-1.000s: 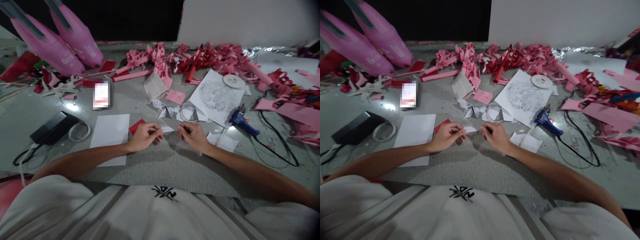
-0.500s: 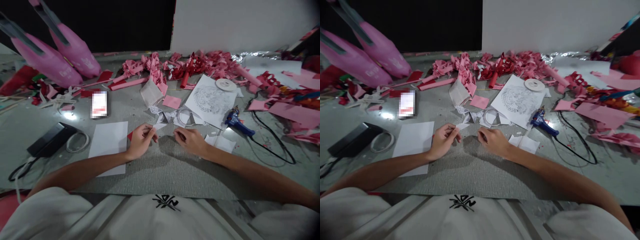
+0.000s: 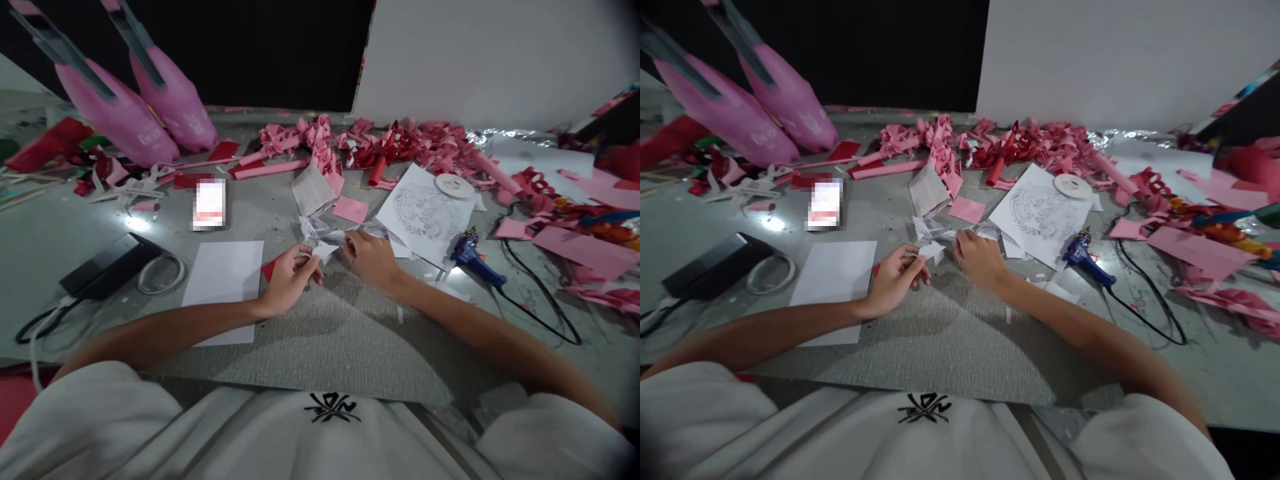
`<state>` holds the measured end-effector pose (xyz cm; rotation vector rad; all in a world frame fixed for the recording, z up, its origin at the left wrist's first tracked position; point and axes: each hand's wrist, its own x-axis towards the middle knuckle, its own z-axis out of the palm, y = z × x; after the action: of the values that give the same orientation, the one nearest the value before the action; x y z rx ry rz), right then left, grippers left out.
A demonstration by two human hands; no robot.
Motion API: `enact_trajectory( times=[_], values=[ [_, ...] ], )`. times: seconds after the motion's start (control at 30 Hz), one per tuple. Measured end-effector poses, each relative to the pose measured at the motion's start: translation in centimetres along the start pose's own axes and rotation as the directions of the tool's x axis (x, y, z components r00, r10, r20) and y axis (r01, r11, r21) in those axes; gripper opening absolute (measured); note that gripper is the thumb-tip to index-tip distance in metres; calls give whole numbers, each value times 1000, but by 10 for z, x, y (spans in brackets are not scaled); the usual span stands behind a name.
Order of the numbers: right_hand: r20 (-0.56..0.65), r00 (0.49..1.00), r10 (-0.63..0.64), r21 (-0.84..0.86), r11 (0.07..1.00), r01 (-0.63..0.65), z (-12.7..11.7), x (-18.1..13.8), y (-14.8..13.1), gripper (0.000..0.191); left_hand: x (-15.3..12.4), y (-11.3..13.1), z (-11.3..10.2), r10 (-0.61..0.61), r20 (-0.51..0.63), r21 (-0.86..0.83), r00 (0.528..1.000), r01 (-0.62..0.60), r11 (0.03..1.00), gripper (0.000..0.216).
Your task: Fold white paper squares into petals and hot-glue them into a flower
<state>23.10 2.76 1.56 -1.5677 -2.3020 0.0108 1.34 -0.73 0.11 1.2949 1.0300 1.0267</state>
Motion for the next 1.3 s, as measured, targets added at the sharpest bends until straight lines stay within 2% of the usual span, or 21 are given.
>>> enact_trajectory(
  times=[0.1,0.17,0.27,0.4,0.47,0.6,0.67,0.77,0.83,0.97,1.2,1.3],
  values=[
    [-203,978,36,155,988,-4,-11,-17,2,23,-1,1,-1,13,48,20,999,-14,1000,35],
    [-252,965,66,324,946,20,-14,-32,3,20,-2,3,-1,21,103,45,994,-26,999,34],
    [-138,989,55,472,881,17,-6,-51,6,17,-4,5,0,29,163,89,986,-44,995,32],
    [-70,997,35,514,858,6,8,-59,6,16,-6,4,0,101,128,246,987,-130,961,27],
    [-55,997,51,527,849,-15,9,-58,6,16,-7,3,0,163,127,393,978,-200,897,30],
    [-48,998,46,537,843,-13,8,-55,8,15,-10,-1,1,250,203,650,947,-321,689,45],
    [-53,998,34,522,853,-1,7,-56,8,15,-11,-3,2,252,211,732,944,-323,599,40],
    [-75,997,3,490,871,34,6,-56,8,15,-12,-6,2,251,221,774,943,-326,543,18],
    [-84,996,-20,470,881,57,5,-56,8,15,-11,-7,1,282,237,755,930,-359,549,8],
    [-78,994,-83,460,881,110,6,-58,10,17,-11,-5,0,326,240,661,915,-399,636,8],
    [-109,970,-219,445,861,245,6,-60,11,22,-15,-3,-1,246,96,556,964,-257,790,21],
    [-156,935,-319,424,833,355,7,-59,11,20,-15,-4,-1,275,108,552,956,-287,783,26]
  ],
)
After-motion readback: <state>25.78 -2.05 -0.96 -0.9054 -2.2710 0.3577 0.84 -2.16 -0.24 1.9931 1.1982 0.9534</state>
